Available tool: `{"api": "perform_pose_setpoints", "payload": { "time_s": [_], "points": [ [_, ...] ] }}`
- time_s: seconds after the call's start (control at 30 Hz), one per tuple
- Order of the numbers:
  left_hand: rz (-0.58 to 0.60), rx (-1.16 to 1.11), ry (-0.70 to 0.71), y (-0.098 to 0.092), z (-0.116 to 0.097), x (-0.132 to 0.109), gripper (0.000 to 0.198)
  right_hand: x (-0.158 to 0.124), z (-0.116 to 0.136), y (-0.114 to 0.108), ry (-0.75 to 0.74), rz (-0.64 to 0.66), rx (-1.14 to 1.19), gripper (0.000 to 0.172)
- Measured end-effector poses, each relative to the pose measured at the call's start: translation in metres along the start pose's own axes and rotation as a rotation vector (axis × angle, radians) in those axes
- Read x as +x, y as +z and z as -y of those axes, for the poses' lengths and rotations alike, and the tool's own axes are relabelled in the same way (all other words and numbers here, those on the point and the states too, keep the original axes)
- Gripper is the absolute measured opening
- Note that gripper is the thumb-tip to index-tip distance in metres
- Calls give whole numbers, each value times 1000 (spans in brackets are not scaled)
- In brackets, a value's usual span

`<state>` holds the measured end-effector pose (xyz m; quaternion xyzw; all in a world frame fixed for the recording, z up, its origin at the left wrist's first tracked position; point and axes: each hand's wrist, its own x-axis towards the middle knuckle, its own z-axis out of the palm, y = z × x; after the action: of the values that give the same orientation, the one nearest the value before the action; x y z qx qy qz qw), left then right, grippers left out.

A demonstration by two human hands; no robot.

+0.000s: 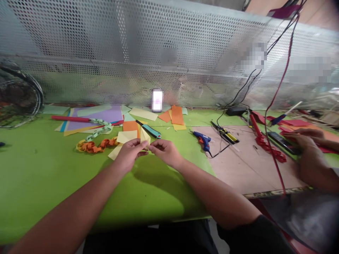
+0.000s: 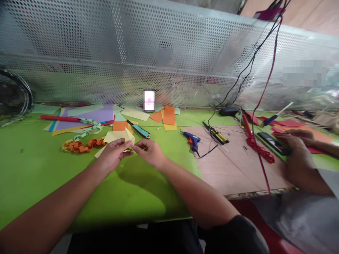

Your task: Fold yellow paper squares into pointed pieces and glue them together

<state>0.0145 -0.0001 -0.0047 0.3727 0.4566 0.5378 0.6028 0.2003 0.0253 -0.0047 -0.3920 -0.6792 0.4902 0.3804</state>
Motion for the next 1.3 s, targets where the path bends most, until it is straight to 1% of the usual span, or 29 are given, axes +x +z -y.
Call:
{"api": "perform_pose_setpoints", "payload": {
  "time_s": [0.2,0.43,0.67,0.77,0.9,1.3],
  "points": [
    [1,27,-19,1,0,-1,37,-1,-2,-1,14,-8,-3,43],
    [11,40,-30,1,-2,-3,37,-2,0,1,8,-5,-13,44],
    [21,44,-38,-2,2,0,35,-3,2,0,4,-13,-33,40],
    [37,43,-34,-4,4,1,33,-4,2,0,8,-12,-41,42],
    [30,36,-34,-4,5,1,34,-4,1,0,1,-12,-33,43],
    [38,38,-32,-4,4,1,32,-4,3,1,-7,-14,-29,38]
  ]
}}
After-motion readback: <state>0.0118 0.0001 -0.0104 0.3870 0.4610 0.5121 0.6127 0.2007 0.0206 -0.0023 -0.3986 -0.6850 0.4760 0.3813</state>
